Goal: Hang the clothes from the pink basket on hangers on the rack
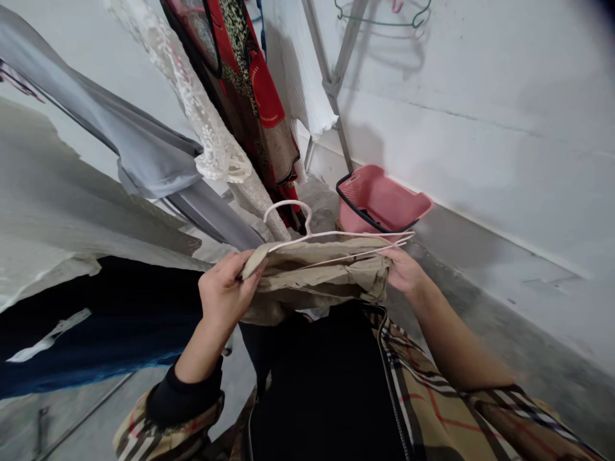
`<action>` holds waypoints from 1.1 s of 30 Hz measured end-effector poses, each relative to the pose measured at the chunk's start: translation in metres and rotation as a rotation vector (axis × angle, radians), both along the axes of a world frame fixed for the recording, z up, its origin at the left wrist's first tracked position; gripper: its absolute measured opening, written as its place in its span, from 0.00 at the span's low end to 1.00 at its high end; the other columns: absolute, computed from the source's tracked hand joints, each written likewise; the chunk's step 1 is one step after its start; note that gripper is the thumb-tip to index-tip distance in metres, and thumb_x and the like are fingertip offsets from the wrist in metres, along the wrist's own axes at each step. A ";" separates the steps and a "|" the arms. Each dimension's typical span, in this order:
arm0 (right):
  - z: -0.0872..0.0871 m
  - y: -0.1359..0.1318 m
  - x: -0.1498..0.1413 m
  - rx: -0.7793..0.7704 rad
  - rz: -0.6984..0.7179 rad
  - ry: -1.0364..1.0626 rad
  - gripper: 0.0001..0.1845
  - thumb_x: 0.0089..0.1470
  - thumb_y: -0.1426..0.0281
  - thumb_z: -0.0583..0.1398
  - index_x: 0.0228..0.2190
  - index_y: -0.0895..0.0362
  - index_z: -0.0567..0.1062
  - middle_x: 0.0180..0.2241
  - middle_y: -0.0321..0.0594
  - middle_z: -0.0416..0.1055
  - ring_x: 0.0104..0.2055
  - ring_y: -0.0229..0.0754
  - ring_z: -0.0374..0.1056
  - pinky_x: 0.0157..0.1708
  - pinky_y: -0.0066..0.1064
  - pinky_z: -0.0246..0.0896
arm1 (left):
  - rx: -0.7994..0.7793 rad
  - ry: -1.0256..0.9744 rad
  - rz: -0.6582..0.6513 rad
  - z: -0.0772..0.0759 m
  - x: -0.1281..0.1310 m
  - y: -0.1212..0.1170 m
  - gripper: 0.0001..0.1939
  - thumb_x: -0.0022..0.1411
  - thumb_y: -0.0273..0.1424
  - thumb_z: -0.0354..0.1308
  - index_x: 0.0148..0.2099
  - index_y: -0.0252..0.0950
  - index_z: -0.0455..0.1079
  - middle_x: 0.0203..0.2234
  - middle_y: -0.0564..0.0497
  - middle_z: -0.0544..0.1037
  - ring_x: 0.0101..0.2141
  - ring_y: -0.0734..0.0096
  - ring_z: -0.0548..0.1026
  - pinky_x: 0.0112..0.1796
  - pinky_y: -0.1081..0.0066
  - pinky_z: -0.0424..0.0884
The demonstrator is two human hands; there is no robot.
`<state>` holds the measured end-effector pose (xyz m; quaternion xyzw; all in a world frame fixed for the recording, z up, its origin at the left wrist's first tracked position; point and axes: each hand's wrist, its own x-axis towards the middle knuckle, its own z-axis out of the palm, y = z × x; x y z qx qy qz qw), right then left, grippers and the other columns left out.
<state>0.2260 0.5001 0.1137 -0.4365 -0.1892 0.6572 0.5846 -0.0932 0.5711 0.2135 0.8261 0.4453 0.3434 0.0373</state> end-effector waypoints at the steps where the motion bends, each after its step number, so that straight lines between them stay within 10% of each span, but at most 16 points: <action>1: 0.005 -0.001 0.003 -0.001 -0.019 0.026 0.24 0.41 0.71 0.62 0.45 0.53 0.76 0.44 0.39 0.78 0.46 0.43 0.75 0.48 0.36 0.72 | 0.002 -0.017 0.005 -0.002 -0.001 0.001 0.08 0.60 0.34 0.61 0.37 0.36 0.77 0.23 0.52 0.77 0.24 0.75 0.72 0.29 0.77 0.67; 20: 0.020 -0.009 -0.002 0.102 -0.182 0.122 0.25 0.42 0.42 0.65 0.32 0.47 0.79 0.34 0.36 0.80 0.47 0.50 0.74 0.47 0.45 0.70 | -0.238 -0.153 0.132 -0.010 -0.014 0.001 0.10 0.58 0.36 0.61 0.39 0.37 0.78 0.28 0.52 0.81 0.28 0.71 0.75 0.34 0.74 0.70; 33: 0.011 -0.008 0.006 -0.009 -0.235 0.079 0.12 0.43 0.64 0.65 0.34 0.49 0.76 0.38 0.33 0.80 0.46 0.51 0.75 0.47 0.50 0.70 | -0.208 -0.224 -0.049 -0.004 -0.011 -0.012 0.13 0.60 0.35 0.60 0.47 0.38 0.76 0.37 0.49 0.82 0.36 0.69 0.79 0.39 0.73 0.73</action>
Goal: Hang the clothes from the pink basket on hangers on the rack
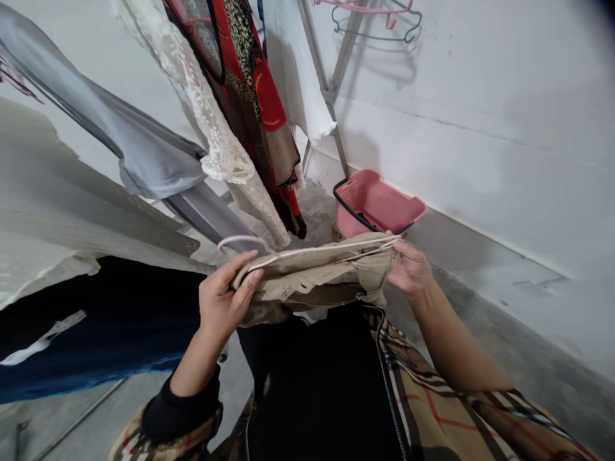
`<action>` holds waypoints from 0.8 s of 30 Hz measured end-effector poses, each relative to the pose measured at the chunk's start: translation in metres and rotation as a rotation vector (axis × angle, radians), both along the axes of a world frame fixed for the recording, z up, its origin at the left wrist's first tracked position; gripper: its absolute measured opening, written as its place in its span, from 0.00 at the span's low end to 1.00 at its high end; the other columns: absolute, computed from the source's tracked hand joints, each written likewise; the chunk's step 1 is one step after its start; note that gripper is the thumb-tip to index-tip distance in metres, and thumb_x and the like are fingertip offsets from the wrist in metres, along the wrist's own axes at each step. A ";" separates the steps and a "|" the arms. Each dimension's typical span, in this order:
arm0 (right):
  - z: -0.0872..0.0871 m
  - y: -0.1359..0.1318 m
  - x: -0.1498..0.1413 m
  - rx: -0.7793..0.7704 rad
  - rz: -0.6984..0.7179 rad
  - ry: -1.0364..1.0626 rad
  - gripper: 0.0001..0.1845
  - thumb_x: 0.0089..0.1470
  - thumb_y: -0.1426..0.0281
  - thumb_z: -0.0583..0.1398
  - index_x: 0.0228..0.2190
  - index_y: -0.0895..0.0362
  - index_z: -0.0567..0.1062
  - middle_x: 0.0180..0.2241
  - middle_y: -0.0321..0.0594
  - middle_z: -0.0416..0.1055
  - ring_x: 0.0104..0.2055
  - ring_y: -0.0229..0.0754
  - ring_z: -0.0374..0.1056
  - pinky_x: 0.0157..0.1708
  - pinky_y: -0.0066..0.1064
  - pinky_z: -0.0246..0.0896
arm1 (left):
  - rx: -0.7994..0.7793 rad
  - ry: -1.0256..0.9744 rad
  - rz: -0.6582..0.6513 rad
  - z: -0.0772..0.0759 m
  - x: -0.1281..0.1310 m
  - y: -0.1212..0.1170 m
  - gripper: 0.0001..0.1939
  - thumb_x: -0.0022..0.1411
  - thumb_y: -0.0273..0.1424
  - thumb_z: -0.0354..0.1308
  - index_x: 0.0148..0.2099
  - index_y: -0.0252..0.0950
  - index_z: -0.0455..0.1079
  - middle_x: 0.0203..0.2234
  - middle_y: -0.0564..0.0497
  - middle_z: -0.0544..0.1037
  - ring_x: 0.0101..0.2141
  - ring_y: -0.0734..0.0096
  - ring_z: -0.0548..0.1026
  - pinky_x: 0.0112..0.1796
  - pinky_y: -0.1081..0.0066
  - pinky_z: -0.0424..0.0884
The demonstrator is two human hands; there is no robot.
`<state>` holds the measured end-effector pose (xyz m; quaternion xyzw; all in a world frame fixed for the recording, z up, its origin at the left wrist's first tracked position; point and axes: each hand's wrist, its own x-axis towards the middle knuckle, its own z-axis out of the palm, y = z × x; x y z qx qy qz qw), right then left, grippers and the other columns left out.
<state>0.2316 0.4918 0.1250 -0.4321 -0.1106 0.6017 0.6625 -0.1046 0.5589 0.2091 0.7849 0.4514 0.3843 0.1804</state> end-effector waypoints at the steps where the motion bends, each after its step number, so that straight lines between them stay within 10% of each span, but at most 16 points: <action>1: 0.000 0.001 0.001 -0.014 -0.021 -0.017 0.13 0.41 0.67 0.66 0.34 0.49 0.77 0.38 0.32 0.80 0.44 0.50 0.75 0.46 0.49 0.71 | 0.020 0.002 -0.041 0.001 0.000 -0.001 0.12 0.61 0.34 0.60 0.46 0.39 0.76 0.37 0.49 0.82 0.36 0.69 0.79 0.39 0.73 0.73; 9: 0.015 0.012 0.002 0.043 -0.126 -0.270 0.16 0.36 0.72 0.70 0.32 0.52 0.78 0.29 0.30 0.78 0.30 0.36 0.73 0.33 0.28 0.70 | -0.122 0.042 -0.175 -0.002 0.000 -0.003 0.12 0.63 0.33 0.57 0.43 0.36 0.79 0.35 0.46 0.83 0.33 0.68 0.79 0.38 0.72 0.74; 24: 0.013 0.016 0.002 -0.100 -0.028 -0.168 0.17 0.30 0.72 0.70 0.30 0.54 0.80 0.25 0.35 0.78 0.28 0.39 0.72 0.30 0.30 0.66 | 0.041 -0.027 -0.263 -0.006 -0.010 0.002 0.11 0.61 0.26 0.61 0.46 0.37 0.78 0.37 0.49 0.83 0.36 0.72 0.80 0.39 0.76 0.73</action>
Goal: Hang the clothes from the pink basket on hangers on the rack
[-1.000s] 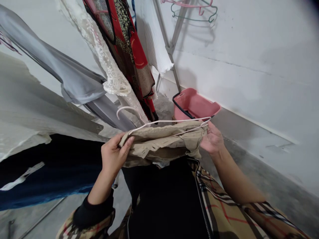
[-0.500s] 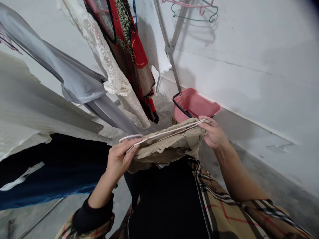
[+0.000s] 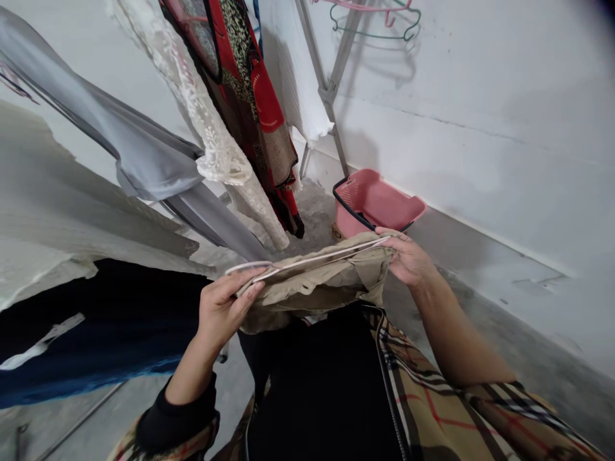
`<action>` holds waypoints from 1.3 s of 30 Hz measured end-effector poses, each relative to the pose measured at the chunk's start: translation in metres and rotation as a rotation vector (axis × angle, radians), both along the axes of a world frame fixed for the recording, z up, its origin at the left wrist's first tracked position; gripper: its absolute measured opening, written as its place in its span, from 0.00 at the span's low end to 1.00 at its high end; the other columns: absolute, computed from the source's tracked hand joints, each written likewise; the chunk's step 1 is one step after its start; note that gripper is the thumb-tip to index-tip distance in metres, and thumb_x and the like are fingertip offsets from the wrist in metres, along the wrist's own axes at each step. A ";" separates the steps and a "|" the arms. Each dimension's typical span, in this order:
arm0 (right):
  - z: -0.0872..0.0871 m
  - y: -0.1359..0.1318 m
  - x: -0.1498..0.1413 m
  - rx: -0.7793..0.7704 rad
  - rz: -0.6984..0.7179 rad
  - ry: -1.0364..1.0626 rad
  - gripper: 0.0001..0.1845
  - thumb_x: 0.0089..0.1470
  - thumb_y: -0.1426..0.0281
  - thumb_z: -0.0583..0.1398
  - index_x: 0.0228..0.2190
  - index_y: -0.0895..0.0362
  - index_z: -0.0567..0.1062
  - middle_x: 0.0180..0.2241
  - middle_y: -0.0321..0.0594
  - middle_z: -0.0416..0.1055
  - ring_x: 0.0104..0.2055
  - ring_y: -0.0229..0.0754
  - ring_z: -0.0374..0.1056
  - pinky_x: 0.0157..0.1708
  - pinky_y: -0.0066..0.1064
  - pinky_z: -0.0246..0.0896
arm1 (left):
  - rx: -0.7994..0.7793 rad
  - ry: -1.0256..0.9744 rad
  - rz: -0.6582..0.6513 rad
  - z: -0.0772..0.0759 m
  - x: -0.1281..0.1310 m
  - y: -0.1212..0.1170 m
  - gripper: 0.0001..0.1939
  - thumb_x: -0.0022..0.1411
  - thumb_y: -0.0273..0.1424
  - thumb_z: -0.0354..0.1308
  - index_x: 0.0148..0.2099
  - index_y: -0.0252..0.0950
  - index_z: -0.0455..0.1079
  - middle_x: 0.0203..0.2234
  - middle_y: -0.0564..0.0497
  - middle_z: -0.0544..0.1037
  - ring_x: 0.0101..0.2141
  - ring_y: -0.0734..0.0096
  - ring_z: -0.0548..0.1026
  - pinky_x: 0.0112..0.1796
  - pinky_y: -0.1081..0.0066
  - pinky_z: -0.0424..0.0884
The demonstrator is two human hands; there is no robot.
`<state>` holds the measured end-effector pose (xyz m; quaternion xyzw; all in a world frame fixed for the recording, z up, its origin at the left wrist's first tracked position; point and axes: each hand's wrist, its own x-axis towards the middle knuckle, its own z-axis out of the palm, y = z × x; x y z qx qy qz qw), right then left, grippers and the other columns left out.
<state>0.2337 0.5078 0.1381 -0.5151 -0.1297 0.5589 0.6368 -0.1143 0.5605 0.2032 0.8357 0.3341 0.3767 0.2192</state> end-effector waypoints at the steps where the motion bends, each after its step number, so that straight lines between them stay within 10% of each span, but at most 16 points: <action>1: -0.003 0.000 0.000 0.008 0.003 -0.055 0.16 0.31 0.71 0.70 0.30 0.55 0.80 0.26 0.35 0.78 0.28 0.38 0.72 0.30 0.29 0.65 | 0.007 0.012 -0.016 0.000 0.000 0.000 0.12 0.61 0.25 0.61 0.47 0.38 0.77 0.38 0.48 0.83 0.37 0.72 0.80 0.40 0.76 0.73; 8: -0.019 -0.008 0.010 0.089 0.061 -0.592 0.13 0.41 0.68 0.67 0.33 0.55 0.80 0.32 0.37 0.78 0.33 0.38 0.71 0.36 0.30 0.64 | 0.031 0.053 -0.119 -0.011 0.001 -0.007 0.15 0.62 0.24 0.59 0.51 0.35 0.75 0.33 0.47 0.81 0.28 0.74 0.76 0.29 0.77 0.70; 23: -0.018 -0.006 0.010 0.187 -0.110 -0.528 0.13 0.48 0.61 0.67 0.37 0.51 0.79 0.35 0.36 0.75 0.35 0.38 0.70 0.38 0.32 0.67 | -0.025 0.191 -0.096 -0.026 0.005 -0.007 0.12 0.65 0.28 0.57 0.48 0.37 0.77 0.24 0.51 0.76 0.22 0.78 0.71 0.25 0.79 0.67; 30: 0.015 -0.028 0.028 0.320 0.477 -0.877 0.10 0.52 0.61 0.65 0.35 0.52 0.80 0.36 0.39 0.75 0.37 0.40 0.70 0.36 0.30 0.67 | 0.076 0.063 0.210 -0.026 -0.003 0.000 0.10 0.64 0.28 0.57 0.44 0.34 0.78 0.28 0.49 0.80 0.28 0.73 0.77 0.31 0.77 0.71; 36: 0.030 -0.027 0.027 0.468 0.104 -1.081 0.19 0.57 0.64 0.62 0.51 0.45 0.72 0.49 0.40 0.70 0.48 0.43 0.68 0.47 0.36 0.67 | 0.188 -0.066 0.218 -0.016 0.001 0.000 0.08 0.62 0.28 0.59 0.42 0.36 0.78 0.28 0.50 0.81 0.28 0.73 0.77 0.31 0.75 0.71; 39: 0.038 -0.021 0.021 0.515 0.196 -1.313 0.28 0.55 0.63 0.63 0.57 0.47 0.66 0.55 0.44 0.66 0.57 0.49 0.63 0.57 0.44 0.61 | 0.182 -0.077 0.176 -0.012 0.005 -0.001 0.07 0.63 0.28 0.59 0.42 0.36 0.78 0.31 0.49 0.82 0.30 0.72 0.78 0.34 0.73 0.73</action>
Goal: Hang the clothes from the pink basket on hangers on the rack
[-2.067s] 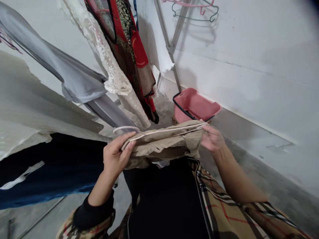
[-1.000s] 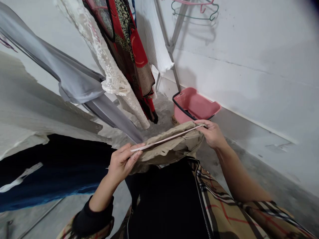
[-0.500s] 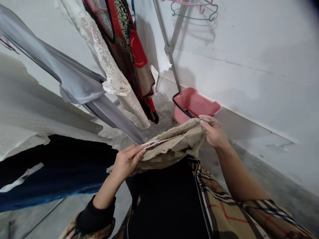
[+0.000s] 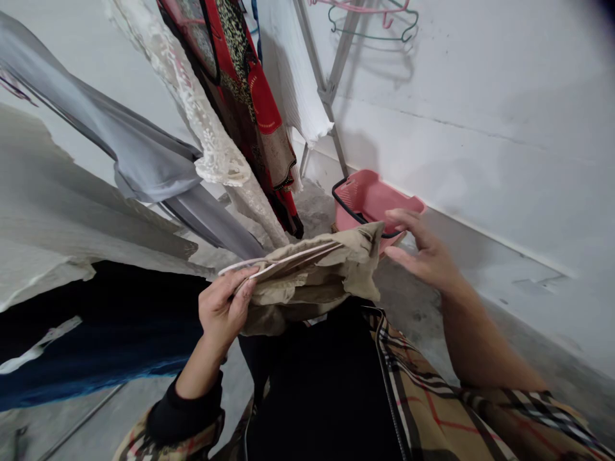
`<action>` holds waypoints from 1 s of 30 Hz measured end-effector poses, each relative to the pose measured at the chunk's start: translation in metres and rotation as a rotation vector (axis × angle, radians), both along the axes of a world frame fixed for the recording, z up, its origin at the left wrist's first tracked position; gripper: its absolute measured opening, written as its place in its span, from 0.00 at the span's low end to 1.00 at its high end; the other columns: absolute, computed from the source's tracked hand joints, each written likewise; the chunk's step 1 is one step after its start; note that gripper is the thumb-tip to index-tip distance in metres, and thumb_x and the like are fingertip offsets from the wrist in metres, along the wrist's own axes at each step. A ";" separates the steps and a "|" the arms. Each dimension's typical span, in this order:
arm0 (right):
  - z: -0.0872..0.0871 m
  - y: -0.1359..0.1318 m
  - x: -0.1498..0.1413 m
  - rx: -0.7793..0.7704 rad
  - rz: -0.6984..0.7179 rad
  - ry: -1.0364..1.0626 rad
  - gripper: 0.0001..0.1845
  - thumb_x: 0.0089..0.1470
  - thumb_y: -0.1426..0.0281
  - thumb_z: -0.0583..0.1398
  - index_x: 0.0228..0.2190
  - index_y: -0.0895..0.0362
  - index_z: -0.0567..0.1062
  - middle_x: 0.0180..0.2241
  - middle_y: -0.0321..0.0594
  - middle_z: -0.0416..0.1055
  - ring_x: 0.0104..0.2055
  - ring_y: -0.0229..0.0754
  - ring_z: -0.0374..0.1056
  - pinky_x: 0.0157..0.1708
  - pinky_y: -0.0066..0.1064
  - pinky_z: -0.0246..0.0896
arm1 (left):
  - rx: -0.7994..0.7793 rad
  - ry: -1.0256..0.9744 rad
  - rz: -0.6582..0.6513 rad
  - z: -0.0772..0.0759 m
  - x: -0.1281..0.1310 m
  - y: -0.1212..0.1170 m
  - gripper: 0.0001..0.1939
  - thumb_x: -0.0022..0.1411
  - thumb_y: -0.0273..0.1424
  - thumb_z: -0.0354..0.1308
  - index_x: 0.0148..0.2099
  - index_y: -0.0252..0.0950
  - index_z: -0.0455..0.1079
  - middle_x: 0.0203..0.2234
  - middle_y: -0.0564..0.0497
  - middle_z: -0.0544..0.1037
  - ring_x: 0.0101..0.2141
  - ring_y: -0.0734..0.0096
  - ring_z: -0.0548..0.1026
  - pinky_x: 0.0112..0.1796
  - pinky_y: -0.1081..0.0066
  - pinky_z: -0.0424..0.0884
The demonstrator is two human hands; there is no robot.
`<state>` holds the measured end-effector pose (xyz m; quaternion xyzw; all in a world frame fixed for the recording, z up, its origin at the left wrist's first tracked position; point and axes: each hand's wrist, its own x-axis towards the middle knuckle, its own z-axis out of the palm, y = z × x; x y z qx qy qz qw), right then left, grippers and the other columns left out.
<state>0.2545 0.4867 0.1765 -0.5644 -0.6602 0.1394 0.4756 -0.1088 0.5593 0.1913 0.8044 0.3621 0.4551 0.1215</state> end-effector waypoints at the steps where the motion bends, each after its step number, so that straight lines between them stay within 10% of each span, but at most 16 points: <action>1: 0.003 0.002 -0.002 -0.012 0.031 -0.083 0.30 0.55 0.63 0.63 0.58 0.48 0.66 0.56 0.45 0.66 0.58 0.50 0.62 0.58 0.45 0.59 | 0.001 -0.003 -0.010 0.001 0.001 0.000 0.07 0.63 0.27 0.59 0.42 0.36 0.78 0.32 0.49 0.83 0.31 0.72 0.79 0.35 0.73 0.73; 8: 0.010 0.014 -0.008 -0.022 0.161 -0.221 0.13 0.62 0.65 0.56 0.45 0.52 0.76 0.41 0.43 0.74 0.43 0.45 0.70 0.44 0.37 0.66 | -0.027 -0.013 -0.015 0.005 0.004 -0.003 0.08 0.63 0.28 0.59 0.42 0.36 0.78 0.28 0.50 0.81 0.27 0.73 0.76 0.30 0.75 0.71; 30: 0.022 0.019 -0.019 -0.024 0.159 -0.290 0.12 0.62 0.64 0.56 0.38 0.52 0.79 0.31 0.39 0.77 0.32 0.40 0.71 0.33 0.32 0.63 | -0.124 0.047 0.011 -0.006 0.016 0.006 0.10 0.63 0.33 0.58 0.41 0.35 0.79 0.31 0.48 0.82 0.31 0.71 0.79 0.35 0.74 0.74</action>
